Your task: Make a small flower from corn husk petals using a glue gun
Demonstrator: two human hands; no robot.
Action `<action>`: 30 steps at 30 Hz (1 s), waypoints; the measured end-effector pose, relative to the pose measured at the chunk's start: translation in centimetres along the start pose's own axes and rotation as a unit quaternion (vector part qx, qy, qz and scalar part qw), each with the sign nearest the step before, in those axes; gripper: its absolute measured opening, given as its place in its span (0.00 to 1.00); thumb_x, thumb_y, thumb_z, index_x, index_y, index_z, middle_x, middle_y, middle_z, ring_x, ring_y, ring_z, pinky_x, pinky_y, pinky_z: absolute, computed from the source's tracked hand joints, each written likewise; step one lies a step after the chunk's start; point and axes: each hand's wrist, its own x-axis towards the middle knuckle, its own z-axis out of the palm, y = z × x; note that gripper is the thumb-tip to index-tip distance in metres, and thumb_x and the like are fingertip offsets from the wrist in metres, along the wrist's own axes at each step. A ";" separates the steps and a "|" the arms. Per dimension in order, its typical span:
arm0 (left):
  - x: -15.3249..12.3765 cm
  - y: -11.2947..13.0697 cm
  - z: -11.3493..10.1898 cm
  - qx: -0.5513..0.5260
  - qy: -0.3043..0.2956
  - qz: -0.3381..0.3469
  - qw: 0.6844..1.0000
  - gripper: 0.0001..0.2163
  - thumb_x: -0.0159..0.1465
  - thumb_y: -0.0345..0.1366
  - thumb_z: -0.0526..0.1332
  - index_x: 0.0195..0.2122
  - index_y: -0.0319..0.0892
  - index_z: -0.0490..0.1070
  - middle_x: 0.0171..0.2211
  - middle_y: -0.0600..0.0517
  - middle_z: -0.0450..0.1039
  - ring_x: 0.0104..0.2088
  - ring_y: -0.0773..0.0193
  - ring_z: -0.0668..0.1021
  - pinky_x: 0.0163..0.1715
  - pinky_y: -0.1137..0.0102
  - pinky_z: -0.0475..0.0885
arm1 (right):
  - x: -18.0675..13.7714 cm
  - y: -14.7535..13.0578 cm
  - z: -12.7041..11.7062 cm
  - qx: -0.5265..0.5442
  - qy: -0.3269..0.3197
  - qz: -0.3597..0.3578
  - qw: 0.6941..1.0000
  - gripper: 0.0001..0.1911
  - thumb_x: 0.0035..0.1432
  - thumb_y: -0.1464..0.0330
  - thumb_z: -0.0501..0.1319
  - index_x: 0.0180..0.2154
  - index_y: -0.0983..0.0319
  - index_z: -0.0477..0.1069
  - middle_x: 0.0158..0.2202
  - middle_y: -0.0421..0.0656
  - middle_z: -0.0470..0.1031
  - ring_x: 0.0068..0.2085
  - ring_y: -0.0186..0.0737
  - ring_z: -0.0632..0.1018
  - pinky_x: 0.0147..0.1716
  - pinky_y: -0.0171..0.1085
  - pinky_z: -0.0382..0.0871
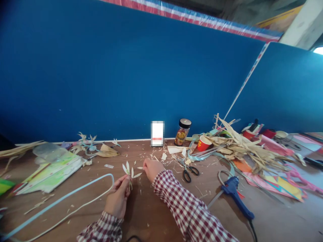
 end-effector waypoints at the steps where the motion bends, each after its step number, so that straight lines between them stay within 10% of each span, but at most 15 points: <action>1: -0.2 0.0 0.1 -0.001 -0.012 -0.016 1.000 0.13 0.45 0.37 0.67 0.29 0.36 0.71 0.20 0.55 0.68 0.16 0.78 0.59 0.13 0.81 0.53 | -0.8 0.0 -0.3 0.013 0.013 0.000 1.000 0.07 0.56 0.69 0.52 0.36 0.60 0.66 0.30 0.41 0.71 0.33 0.37 0.71 0.33 0.35 0.61; 9: -1.5 -0.9 0.5 0.042 -0.086 -0.078 0.992 0.12 0.45 0.38 0.66 0.28 0.36 0.71 0.20 0.56 0.68 0.14 0.79 0.59 0.11 0.82 0.53 | -5.1 -0.2 -0.1 0.424 0.042 0.070 0.902 0.05 0.53 0.67 0.54 0.31 0.62 0.64 0.24 0.38 0.67 0.23 0.31 0.68 0.20 0.30 0.62; 19: -1.8 -0.7 0.6 0.065 -0.112 -0.079 0.988 0.11 0.47 0.38 0.65 0.27 0.37 0.70 0.16 0.59 0.64 0.13 0.78 0.58 0.11 0.81 0.53 | -5.7 -0.7 1.7 0.605 0.008 0.155 0.781 0.14 0.50 0.58 0.57 0.33 0.61 0.59 0.19 0.34 0.67 0.17 0.27 0.64 0.14 0.25 0.56; 30: -2.0 -0.6 0.8 0.089 -0.129 -0.078 0.984 0.10 0.47 0.39 0.65 0.26 0.38 0.70 0.14 0.60 0.61 0.13 0.78 0.57 0.11 0.80 0.51 | -5.8 -0.4 1.8 0.632 0.032 0.152 0.759 0.13 0.45 0.62 0.63 0.29 0.63 0.64 0.21 0.36 0.67 0.22 0.27 0.68 0.18 0.25 0.59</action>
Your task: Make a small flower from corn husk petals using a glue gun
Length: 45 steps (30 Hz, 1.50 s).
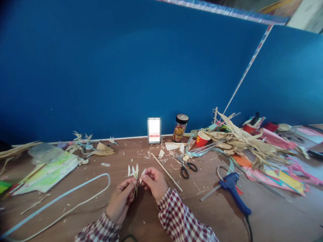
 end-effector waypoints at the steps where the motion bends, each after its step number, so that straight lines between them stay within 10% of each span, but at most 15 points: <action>1: 0.0 0.0 0.0 0.007 0.001 0.001 1.000 0.10 0.47 0.40 0.65 0.25 0.37 0.70 0.14 0.61 0.60 0.13 0.78 0.57 0.11 0.80 0.51 | 0.0 0.1 0.0 0.010 0.007 0.010 1.000 0.13 0.44 0.62 0.63 0.29 0.63 0.64 0.21 0.36 0.68 0.23 0.28 0.69 0.19 0.26 0.60; 45: 0.1 -0.7 -0.4 0.068 0.015 0.002 0.998 0.14 0.44 0.41 0.66 0.29 0.36 0.75 0.16 0.56 0.65 0.13 0.76 0.59 0.12 0.78 0.54 | 0.2 -0.1 0.1 -0.057 0.003 -0.082 0.995 0.08 0.48 0.64 0.60 0.27 0.63 0.64 0.20 0.35 0.66 0.22 0.29 0.67 0.23 0.30 0.62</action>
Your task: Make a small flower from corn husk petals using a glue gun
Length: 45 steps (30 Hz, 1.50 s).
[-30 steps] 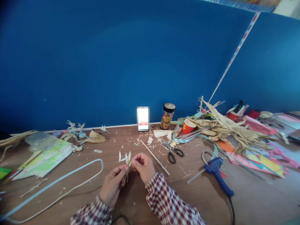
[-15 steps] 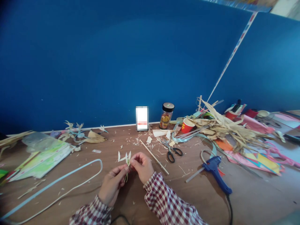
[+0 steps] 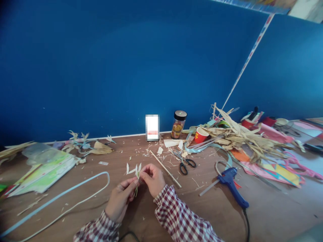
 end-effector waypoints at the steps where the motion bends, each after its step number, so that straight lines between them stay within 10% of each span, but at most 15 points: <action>1: 0.0 0.0 0.0 0.000 0.000 0.001 1.000 0.14 0.44 0.41 0.66 0.29 0.36 0.75 0.16 0.56 0.65 0.13 0.76 0.59 0.12 0.78 0.54 | 0.0 0.0 0.0 -0.006 0.001 -0.002 1.000 0.08 0.48 0.65 0.60 0.27 0.63 0.64 0.20 0.35 0.66 0.22 0.29 0.67 0.23 0.30 0.61; 24: 0.1 -0.3 -0.1 0.023 -0.007 0.006 1.000 0.14 0.47 0.42 0.64 0.29 0.36 0.74 0.15 0.57 0.63 0.13 0.77 0.58 0.11 0.79 0.54 | -0.2 -0.6 -0.1 -0.095 0.029 -0.027 0.995 0.06 0.47 0.67 0.61 0.26 0.64 0.68 0.19 0.35 0.65 0.21 0.29 0.65 0.22 0.29 0.58; 31: 0.0 0.0 -0.1 -0.004 -0.025 0.005 1.000 0.12 0.50 0.41 0.63 0.27 0.36 0.72 0.16 0.58 0.62 0.14 0.78 0.58 0.12 0.80 0.54 | -0.1 0.0 -0.3 0.004 0.010 0.023 1.000 0.14 0.48 0.63 0.61 0.36 0.63 0.66 0.25 0.38 0.71 0.23 0.29 0.70 0.23 0.30 0.63; 45: -0.1 0.0 -0.1 0.007 -0.076 0.009 0.997 0.11 0.52 0.42 0.61 0.26 0.36 0.71 0.15 0.59 0.59 0.15 0.77 0.57 0.13 0.79 0.53 | -0.1 0.7 -0.4 0.115 -0.071 0.155 0.979 0.17 0.44 0.57 0.63 0.26 0.66 0.66 0.20 0.37 0.68 0.21 0.26 0.68 0.21 0.27 0.61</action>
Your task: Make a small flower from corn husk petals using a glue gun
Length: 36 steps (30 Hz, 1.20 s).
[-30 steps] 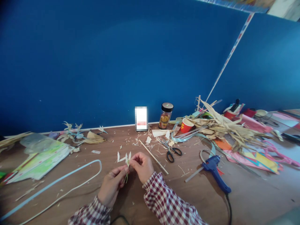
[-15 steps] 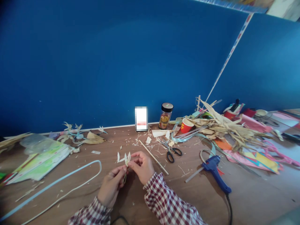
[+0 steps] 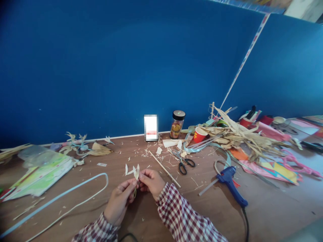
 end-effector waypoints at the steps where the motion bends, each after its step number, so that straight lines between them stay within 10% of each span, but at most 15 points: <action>1: 0.0 0.0 0.0 -0.002 -0.004 0.001 1.000 0.11 0.53 0.41 0.61 0.26 0.37 0.71 0.15 0.59 0.59 0.15 0.77 0.57 0.13 0.79 0.53 | 0.0 0.0 0.0 0.004 0.000 0.000 1.000 0.17 0.44 0.57 0.63 0.27 0.65 0.66 0.20 0.37 0.68 0.21 0.26 0.68 0.21 0.27 0.61; 36: -0.1 0.1 0.2 -0.009 0.028 0.011 1.000 0.11 0.50 0.41 0.63 0.25 0.37 0.71 0.14 0.59 0.60 0.14 0.76 0.58 0.14 0.79 0.52 | 0.1 0.7 0.2 -0.045 0.046 -0.054 0.996 0.16 0.42 0.59 0.65 0.27 0.66 0.70 0.20 0.38 0.71 0.21 0.28 0.69 0.19 0.27 0.60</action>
